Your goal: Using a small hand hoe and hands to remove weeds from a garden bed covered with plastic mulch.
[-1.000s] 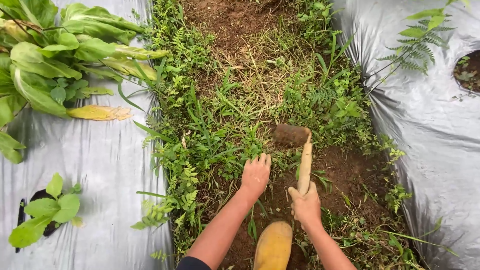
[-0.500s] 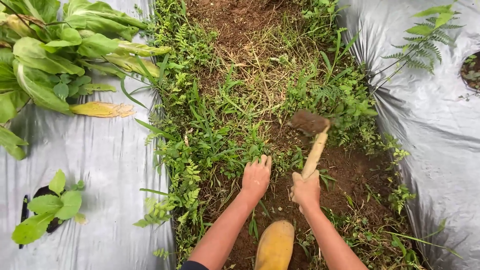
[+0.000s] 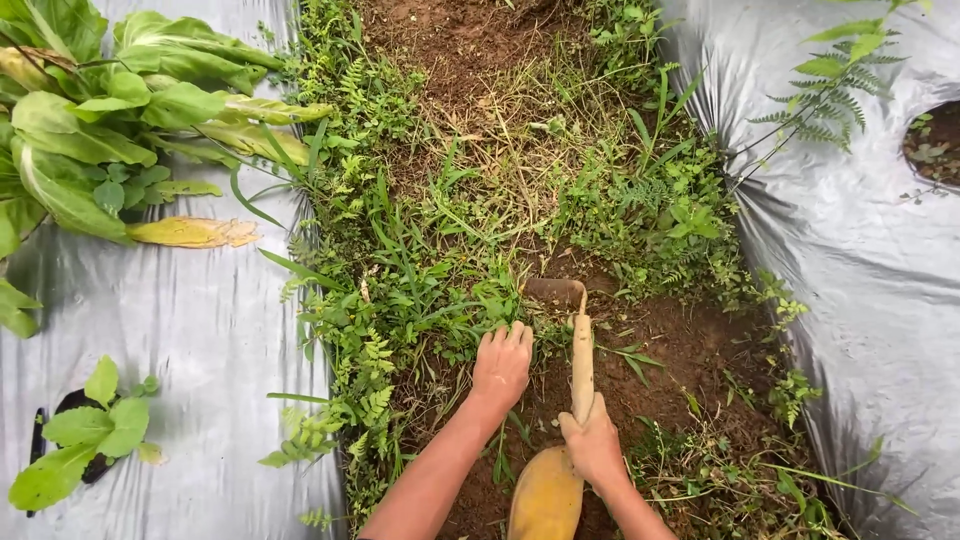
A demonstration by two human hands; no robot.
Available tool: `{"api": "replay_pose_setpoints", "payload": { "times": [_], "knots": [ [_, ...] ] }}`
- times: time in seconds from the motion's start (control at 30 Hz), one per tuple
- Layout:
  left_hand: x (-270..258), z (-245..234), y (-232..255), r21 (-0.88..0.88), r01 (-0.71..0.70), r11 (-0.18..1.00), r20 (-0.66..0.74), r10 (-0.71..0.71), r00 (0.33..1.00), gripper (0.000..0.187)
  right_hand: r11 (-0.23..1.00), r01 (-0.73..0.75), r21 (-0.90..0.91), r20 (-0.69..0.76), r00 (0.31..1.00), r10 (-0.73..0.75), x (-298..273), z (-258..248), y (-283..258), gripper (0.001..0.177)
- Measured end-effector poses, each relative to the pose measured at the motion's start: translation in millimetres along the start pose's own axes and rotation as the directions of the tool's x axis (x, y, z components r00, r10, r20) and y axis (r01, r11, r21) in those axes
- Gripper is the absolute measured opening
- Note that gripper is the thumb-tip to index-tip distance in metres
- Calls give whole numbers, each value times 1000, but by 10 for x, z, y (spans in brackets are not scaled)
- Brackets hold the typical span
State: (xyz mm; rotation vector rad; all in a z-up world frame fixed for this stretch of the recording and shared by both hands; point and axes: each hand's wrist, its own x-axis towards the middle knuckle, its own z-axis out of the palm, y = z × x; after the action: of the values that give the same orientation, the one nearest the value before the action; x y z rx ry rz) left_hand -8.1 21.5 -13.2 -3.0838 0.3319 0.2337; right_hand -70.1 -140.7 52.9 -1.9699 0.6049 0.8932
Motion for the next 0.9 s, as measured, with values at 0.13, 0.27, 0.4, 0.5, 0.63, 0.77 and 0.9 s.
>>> {"api": "replay_pose_setpoints", "payload": {
  "times": [0.13, 0.27, 0.4, 0.5, 0.63, 0.77, 0.9],
  "knots": [
    [-125, -153, 8, 18, -59, 998, -33, 60, 998, 50, 995, -90, -50, -52, 995, 87, -135, 352, 348, 67],
    [-111, -332, 109, 36, -177, 984, 166, 168, 972, 100, 1000, -22, -4, -94, 995, 21, -32, 501, 535, 41],
    [-121, -84, 116, 11, -112, 994, 55, 111, 992, 59, 996, -61, -60, -71, 996, 57, -147, 109, 242, 40],
    [-106, -28, 101, -14, -87, 996, 25, 87, 996, 36, 1000, -2, 21, -150, 989, 6, -175, -134, -65, 34],
    [-164, -49, 120, -13, -88, 996, 126, 88, 988, 30, 945, 44, 324, -386, 918, 89, -117, -321, -470, 31],
    [-119, 28, 87, -33, -60, 998, 101, 63, 993, 33, 958, -52, 284, -149, 984, 97, -123, -269, -113, 20],
    [-175, 233, 30, -76, -51, 996, 72, 57, 996, 42, 968, -97, 233, -123, 984, 128, -277, -326, -102, 27]
  ]
}}
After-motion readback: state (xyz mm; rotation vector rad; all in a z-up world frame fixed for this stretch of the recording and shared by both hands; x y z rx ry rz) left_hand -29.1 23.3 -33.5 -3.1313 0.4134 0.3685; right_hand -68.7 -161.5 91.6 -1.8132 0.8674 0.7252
